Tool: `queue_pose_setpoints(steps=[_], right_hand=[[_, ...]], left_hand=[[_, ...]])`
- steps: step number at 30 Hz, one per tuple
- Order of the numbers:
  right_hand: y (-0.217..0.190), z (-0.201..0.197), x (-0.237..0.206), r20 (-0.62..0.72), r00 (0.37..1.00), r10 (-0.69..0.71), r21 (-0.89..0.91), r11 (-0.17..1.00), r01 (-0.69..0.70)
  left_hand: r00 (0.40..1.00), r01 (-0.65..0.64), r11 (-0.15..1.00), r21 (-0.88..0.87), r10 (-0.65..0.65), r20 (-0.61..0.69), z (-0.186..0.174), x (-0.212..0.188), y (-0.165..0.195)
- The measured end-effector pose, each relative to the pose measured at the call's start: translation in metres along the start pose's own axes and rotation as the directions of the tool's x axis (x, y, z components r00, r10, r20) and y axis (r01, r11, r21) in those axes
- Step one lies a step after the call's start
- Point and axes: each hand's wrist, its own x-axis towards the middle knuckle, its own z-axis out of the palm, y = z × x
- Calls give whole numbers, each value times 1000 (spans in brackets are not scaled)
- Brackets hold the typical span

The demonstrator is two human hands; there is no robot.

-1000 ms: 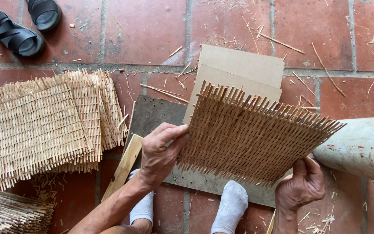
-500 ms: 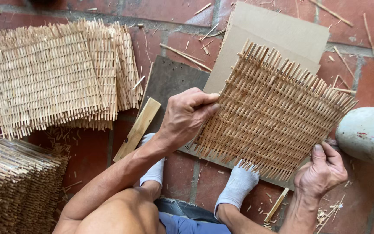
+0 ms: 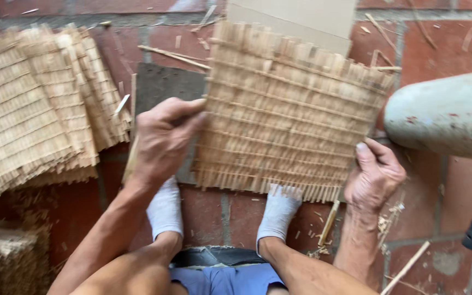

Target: The person sits on a tiled floor and assembles small bamboo mats by applying glue to cardboard and pressing woven bamboo strips onto it. They use a paint roller to spread glue and a wooden block to press the strips, then stack the finished mats.

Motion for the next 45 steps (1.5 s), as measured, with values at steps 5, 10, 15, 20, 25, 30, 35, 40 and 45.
queue_pose_setpoints(steps=[5, 10, 15, 20, 25, 30, 35, 40, 45], right_hand=[[-30, 14, -1, 5, 999, 40, 34, 999, -40], [-45, 38, 4, 81, 996, -36, -73, 996, 42], [-55, 81, 7, 191, 974, -124, -42, 990, 134], [-83, 148, 9, 372, 902, -219, 77, 976, 205], [-109, 262, 9, 578, 716, -392, 210, 919, 334], [-142, 422, -23, 835, 522, -170, 51, 971, 235], [-136, 584, -137, 968, 223, 119, -170, 959, 228], [-74, 707, -308, 985, -131, 113, -81, 971, 227], [12, 728, -465, 948, -234, 214, -192, 975, 112]], left_hand=[[996, 62, 985, -160, -71, -52, 3, -7, -9], [993, 37, 977, -208, -60, -105, -12, -15, -16], [963, -158, 983, -91, 133, -236, -45, -25, -11], [848, -293, 951, -100, 211, -487, -91, -55, 17], [681, -245, 969, -41, 142, -718, -165, -97, 51], [518, -126, 992, 11, 75, -852, -270, -152, 52], [338, -255, 948, -190, -97, -936, -357, -250, 4], [-1, -69, 968, -241, -242, -970, -446, -382, -59], [-137, 93, 926, -365, -351, -926, -482, -491, -118]])
